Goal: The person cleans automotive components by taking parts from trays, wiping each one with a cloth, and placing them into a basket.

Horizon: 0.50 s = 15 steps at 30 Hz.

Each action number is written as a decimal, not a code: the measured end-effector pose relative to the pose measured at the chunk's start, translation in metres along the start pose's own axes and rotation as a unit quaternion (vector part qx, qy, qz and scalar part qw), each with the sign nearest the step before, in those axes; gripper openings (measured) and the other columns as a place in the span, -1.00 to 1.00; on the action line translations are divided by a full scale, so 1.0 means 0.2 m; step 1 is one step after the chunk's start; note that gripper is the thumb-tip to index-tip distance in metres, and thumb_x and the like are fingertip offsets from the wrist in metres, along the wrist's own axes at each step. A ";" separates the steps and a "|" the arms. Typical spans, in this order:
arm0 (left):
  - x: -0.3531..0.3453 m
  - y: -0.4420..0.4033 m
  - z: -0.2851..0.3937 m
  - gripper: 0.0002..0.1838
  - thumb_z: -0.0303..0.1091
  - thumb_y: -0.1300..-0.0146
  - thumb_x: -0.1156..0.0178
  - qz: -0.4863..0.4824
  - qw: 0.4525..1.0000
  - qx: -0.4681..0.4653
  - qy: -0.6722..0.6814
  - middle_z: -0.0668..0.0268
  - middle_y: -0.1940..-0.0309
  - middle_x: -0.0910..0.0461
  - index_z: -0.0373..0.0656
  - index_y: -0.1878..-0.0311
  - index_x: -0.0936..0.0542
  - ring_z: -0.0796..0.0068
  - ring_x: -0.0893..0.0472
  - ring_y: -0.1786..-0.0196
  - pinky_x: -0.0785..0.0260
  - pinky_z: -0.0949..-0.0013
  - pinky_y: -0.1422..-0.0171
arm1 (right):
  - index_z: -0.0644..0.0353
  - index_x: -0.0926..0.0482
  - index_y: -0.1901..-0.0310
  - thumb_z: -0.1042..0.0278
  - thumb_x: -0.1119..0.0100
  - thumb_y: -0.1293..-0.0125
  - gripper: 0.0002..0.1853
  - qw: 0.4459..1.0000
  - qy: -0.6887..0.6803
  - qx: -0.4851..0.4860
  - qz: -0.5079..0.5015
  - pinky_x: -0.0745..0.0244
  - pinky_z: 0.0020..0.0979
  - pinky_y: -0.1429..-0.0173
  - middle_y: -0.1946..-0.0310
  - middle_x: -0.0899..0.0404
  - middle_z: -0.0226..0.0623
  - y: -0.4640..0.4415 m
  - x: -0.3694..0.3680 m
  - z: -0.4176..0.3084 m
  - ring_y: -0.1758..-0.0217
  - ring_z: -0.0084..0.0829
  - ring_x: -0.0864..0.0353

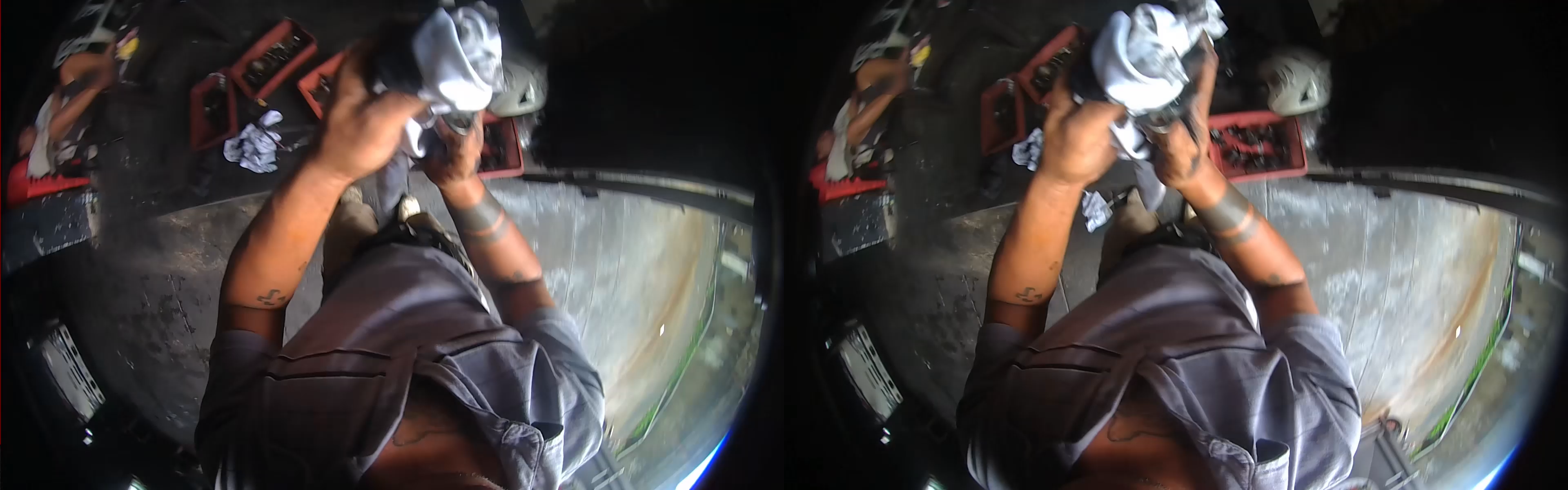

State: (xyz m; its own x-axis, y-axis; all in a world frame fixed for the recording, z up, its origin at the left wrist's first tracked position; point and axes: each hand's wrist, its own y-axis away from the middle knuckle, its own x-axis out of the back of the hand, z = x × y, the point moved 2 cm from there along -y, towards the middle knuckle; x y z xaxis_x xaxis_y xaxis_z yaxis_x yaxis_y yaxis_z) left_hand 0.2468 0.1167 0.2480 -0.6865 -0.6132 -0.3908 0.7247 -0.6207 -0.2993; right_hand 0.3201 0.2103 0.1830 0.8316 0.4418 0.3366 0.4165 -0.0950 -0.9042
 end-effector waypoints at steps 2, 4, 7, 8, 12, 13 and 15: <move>-0.04 0.00 0.00 -0.72 -0.53 -0.07 -0.22 0.027 0.997 -0.070 -0.017 0.37 0.28 -0.56 -0.28 0.11 -0.50 0.60 -0.52 0.21 -0.38 0.49 0.15 | 0.41 0.07 -0.33 -0.44 -0.08 0.01 0.14 0.878 -0.385 -0.282 0.046 -0.01 -0.20 -0.38 -0.25 -0.06 -0.05 -0.18 -0.02 -0.04 -0.33 -0.20 -0.10; -0.02 -0.03 0.03 -0.73 -0.60 -0.03 -0.18 0.077 0.991 -0.097 -0.057 0.36 0.29 -0.55 -0.28 0.15 -0.49 0.60 -0.52 0.17 -0.37 0.49 0.08 | 0.39 -0.02 -0.30 -0.26 -0.25 0.05 0.07 0.913 -0.340 -0.221 0.043 -0.06 -0.20 -0.36 -0.21 -0.13 -0.05 -0.25 -0.04 -0.02 -0.29 -0.20 -0.17; 0.02 -0.08 0.13 -0.75 -0.61 -0.05 -0.12 0.073 0.949 -0.210 -0.224 0.33 0.28 -0.56 -0.30 0.14 -0.48 0.59 -0.54 0.17 -0.38 0.49 0.05 | 0.33 -0.34 -0.15 0.26 -0.40 0.14 -0.24 0.918 -0.335 -0.212 -0.005 -0.32 -0.24 -0.22 -0.10 -0.28 -0.02 -0.32 0.02 0.00 -0.20 -0.19 -0.32; 0.04 -0.09 0.17 -0.72 -0.62 -0.04 -0.06 0.038 0.943 -0.232 -0.236 0.28 0.27 -0.58 -0.32 0.11 -0.47 0.56 -0.57 0.17 -0.40 0.48 0.03 | 0.32 -0.38 -0.11 0.32 -0.41 0.16 -0.28 0.941 -0.290 -0.174 -0.028 -0.36 -0.26 -0.18 -0.06 -0.32 -0.04 -0.35 0.06 0.01 -0.18 -0.22 -0.35; 0.03 -0.09 0.17 -0.78 -0.54 -0.05 -0.11 0.054 0.962 -0.190 -0.189 0.28 0.28 -0.62 -0.32 0.19 -0.53 0.55 -0.59 0.23 -0.42 0.47 0.09 | 0.37 -0.41 -0.01 0.19 -0.48 0.17 -0.30 0.925 -0.315 -0.214 -0.007 -0.31 -0.37 -0.13 0.07 -0.41 -0.15 -0.37 0.10 -0.06 -0.02 -0.32 -0.41; 0.00 -0.09 0.16 -0.81 -0.50 -0.06 -0.12 0.047 0.963 -0.192 -0.182 0.28 0.29 -0.62 -0.31 0.22 -0.54 0.54 -0.59 0.25 -0.41 0.47 0.11 | 0.38 -0.39 -0.01 0.13 -0.46 0.13 -0.29 0.948 -0.261 -0.180 0.033 -0.29 -0.37 -0.12 0.08 -0.40 -0.16 -0.34 0.09 -0.06 0.00 -0.33 -0.40; -0.01 -0.08 0.10 -0.81 -0.41 -0.07 -0.15 0.062 0.933 -0.232 -0.268 0.24 0.37 -0.61 -0.27 0.25 -0.57 0.49 -0.58 0.33 -0.41 0.39 0.26 | 0.40 -0.32 -0.06 -0.07 -0.20 -0.12 -0.32 0.944 -0.265 -0.179 0.076 -0.24 -0.34 -0.15 0.05 -0.35 -0.16 -0.28 0.06 -0.06 -0.04 -0.32 -0.34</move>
State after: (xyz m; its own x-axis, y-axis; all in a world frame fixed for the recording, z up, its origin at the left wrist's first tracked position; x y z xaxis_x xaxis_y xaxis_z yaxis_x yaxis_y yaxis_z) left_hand 0.2347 0.1190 0.2707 -0.4354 -0.9002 0.0065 0.6627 -0.3254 -0.6745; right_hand 0.3104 0.2107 0.2403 0.6303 0.7745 -0.0543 0.4843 -0.4468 -0.7523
